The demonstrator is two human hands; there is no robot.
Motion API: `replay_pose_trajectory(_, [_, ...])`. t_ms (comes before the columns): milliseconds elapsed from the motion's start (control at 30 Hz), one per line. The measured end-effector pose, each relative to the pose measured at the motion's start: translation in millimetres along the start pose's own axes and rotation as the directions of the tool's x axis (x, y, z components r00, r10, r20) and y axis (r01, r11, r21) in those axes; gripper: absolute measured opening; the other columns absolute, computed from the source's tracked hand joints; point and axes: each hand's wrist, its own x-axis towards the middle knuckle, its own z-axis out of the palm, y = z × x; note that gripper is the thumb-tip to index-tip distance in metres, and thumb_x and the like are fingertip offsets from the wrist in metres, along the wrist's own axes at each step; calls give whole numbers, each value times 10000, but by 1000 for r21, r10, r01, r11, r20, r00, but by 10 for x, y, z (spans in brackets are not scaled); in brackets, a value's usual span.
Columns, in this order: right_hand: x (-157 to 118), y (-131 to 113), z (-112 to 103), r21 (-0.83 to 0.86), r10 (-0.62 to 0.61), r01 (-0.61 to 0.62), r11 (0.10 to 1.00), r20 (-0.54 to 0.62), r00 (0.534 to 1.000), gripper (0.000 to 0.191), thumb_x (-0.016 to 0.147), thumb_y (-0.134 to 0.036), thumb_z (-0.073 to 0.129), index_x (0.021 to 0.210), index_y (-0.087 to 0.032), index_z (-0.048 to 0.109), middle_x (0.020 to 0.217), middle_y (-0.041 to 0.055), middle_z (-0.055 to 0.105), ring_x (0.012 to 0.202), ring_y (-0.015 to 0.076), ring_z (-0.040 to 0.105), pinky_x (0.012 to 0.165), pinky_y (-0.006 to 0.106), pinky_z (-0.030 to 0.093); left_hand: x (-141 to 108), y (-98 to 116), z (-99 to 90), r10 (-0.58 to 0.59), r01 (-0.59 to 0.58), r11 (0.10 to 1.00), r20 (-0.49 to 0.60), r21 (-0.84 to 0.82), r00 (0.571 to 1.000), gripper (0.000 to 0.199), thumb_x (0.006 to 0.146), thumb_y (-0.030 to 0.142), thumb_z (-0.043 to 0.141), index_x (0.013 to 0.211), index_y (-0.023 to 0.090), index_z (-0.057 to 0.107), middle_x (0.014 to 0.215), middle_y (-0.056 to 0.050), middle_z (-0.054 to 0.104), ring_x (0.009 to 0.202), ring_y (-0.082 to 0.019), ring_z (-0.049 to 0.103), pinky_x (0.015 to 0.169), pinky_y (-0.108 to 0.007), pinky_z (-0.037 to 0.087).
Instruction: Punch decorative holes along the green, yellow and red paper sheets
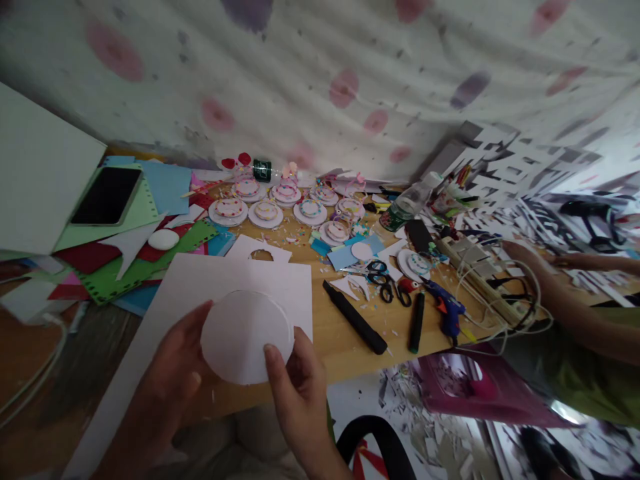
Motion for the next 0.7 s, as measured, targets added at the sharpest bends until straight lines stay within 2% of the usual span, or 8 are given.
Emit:
replay_pose_trajectory(33, [-30,12,-13,2,4,-4,1000,32,999,177,887,-357,585,964,-209,645,824,15,640,759,148,576,653,223,483,-57,-6,40,-160,157,981,-22,-110,987,633,744,649,588,1261,292,512,1289,-90,576,1181,-330,537,892,-432,518])
replay_pose_trajectory(100, [-76,29,-44,-3,15,-15,1000,123,992,145,886,-329,594,968,-223,650,830,6,646,760,142,578,659,219,477,-145,-5,109,-414,388,880,-43,-274,909,533,720,605,648,1097,228,623,1085,-104,680,1021,-308,629,757,-368,560])
replay_pose_trajectory(167, [-94,34,-93,-28,8,-3,1000,169,986,135,888,-317,594,979,-237,652,834,1,650,757,135,582,665,217,477,-193,12,136,-518,457,789,-45,-411,854,495,666,542,734,1020,205,653,987,-90,706,935,-271,656,696,-306,558])
replay_pose_trajectory(333, [-118,-16,-250,-79,-75,83,993,97,992,200,898,-346,575,1051,-235,639,935,43,659,784,148,601,658,241,497,-242,63,-25,-480,390,745,-29,-541,877,471,625,433,809,1015,212,662,954,-60,707,794,-199,654,545,-214,505])
replay_pose_trajectory(400, [-176,-40,-245,-81,-54,68,994,163,985,236,905,-353,562,1102,-234,614,915,47,648,759,149,593,636,246,492,-291,53,-125,-450,369,758,-21,-538,893,441,630,414,813,992,208,669,916,-52,706,776,-188,644,569,-214,510])
replay_pose_trajectory(500, [-285,-45,-112,-131,-4,47,990,309,951,226,902,-347,568,1093,-234,608,899,39,627,787,155,578,660,247,481,-399,17,-259,-372,332,815,11,-475,928,374,666,387,795,967,200,675,836,-28,694,764,-170,621,650,-221,521])
replay_pose_trajectory(600, [-320,-12,100,-227,8,72,971,332,943,192,884,-352,592,1009,-211,631,905,42,602,830,166,553,697,250,467,-482,-6,-391,-306,284,882,2,-377,952,308,699,390,765,909,183,674,773,-6,670,734,-160,598,643,-213,512])
replay_pose_trajectory(700, [-251,35,293,-272,50,58,960,374,926,216,884,-386,581,956,-188,627,894,46,596,826,170,540,703,257,445,-487,-10,-541,-293,264,910,-45,-321,955,294,716,416,738,873,178,666,779,-3,673,753,-171,609,653,-214,517])
